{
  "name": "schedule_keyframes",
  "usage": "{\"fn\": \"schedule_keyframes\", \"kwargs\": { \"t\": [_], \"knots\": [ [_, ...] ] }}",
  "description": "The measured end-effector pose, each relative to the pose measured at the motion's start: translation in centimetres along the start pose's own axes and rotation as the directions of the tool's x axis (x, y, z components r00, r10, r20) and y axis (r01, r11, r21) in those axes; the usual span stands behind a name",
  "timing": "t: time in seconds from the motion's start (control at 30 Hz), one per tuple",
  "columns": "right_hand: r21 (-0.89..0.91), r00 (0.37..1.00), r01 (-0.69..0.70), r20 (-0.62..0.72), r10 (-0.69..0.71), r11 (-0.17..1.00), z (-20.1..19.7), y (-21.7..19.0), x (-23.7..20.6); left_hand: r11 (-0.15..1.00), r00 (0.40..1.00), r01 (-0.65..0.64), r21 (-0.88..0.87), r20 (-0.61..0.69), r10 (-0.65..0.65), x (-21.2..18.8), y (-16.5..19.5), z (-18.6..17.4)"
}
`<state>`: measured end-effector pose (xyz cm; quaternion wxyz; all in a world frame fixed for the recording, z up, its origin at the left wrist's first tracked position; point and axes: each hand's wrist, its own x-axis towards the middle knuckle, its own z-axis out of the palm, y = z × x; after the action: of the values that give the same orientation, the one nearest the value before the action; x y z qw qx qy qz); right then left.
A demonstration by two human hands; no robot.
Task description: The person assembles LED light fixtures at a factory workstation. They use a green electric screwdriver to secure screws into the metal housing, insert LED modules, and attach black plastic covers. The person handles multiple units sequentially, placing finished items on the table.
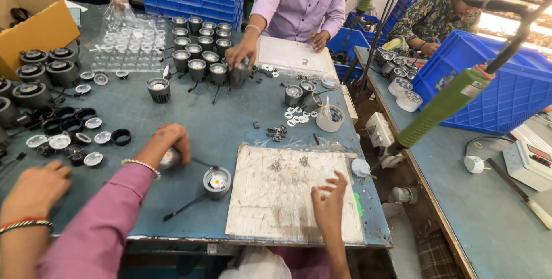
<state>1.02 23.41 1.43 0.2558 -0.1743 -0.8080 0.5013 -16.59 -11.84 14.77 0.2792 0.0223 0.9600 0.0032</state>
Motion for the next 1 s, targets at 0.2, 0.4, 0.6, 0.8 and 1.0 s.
{"fn": "schedule_keyframes", "kwargs": {
  "t": [0.2,0.4,0.6,0.8,1.0],
  "knots": [
    [-0.034,1.000,0.012,-0.005,-0.012,0.999,1.4,2.9,0.7,0.959,0.982,0.107,0.261,0.121,-0.142,2.2,0.9,-2.0],
    [0.081,0.998,-0.041,-0.053,0.046,0.996,1.9,4.9,2.2,0.816,0.949,0.013,0.578,0.249,-0.192,6.7,7.3,-5.9],
    [0.298,0.980,-0.165,-0.059,0.191,0.940,2.1,7.7,5.1,0.683,0.669,-0.717,-0.138,-0.411,0.619,11.9,18.3,-9.8],
    [0.381,0.982,-0.121,-0.088,0.167,0.917,3.0,8.9,8.6,0.482,0.576,-0.776,-0.407,-0.769,0.278,15.0,25.9,-9.3],
    [0.377,0.962,-0.237,-0.039,0.271,0.895,2.7,8.9,8.3,0.423,0.541,-0.797,-0.430,-0.820,0.186,15.8,26.2,-7.8]
  ]
}}
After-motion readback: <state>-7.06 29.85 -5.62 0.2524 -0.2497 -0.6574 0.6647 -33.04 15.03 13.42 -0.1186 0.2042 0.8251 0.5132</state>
